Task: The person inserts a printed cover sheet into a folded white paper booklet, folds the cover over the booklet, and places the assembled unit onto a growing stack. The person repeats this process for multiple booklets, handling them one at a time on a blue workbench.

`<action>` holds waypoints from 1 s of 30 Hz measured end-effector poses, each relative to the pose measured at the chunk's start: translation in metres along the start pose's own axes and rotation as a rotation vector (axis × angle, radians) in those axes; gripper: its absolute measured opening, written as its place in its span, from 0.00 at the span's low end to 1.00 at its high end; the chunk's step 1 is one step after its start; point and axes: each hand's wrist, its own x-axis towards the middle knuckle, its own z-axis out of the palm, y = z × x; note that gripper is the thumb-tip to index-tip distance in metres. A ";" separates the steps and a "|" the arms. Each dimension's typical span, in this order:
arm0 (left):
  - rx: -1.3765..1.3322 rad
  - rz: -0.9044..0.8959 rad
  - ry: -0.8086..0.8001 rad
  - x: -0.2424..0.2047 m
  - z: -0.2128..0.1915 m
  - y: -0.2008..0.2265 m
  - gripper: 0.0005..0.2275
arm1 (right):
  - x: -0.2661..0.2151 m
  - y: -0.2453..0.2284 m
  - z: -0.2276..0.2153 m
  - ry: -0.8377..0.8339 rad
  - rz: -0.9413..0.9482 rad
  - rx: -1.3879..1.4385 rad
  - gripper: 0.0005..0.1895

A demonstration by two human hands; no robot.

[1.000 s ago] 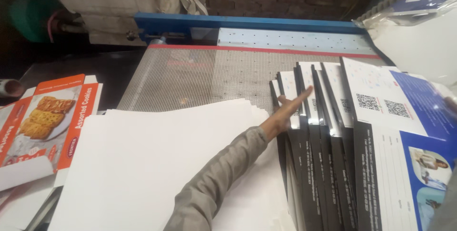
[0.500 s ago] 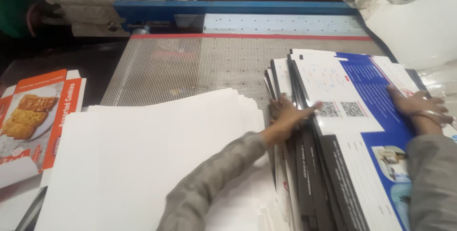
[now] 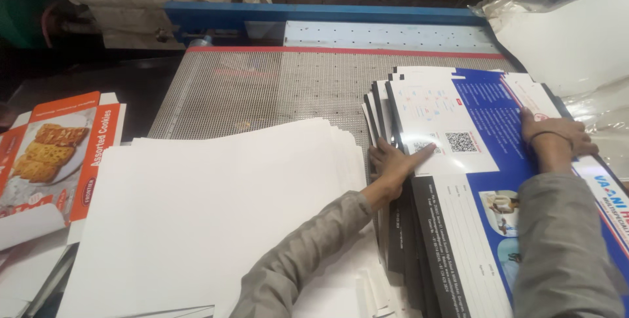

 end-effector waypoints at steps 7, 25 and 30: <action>-0.053 0.018 0.071 -0.017 -0.006 0.006 0.63 | 0.014 -0.029 0.043 0.174 0.034 -0.073 0.52; -0.298 -0.094 0.020 -0.039 -0.003 -0.006 0.62 | 0.039 0.002 0.042 0.225 -0.138 0.110 0.41; -0.039 -0.123 0.136 -0.044 0.013 -0.003 0.55 | 0.011 0.031 0.010 0.078 -0.250 0.054 0.45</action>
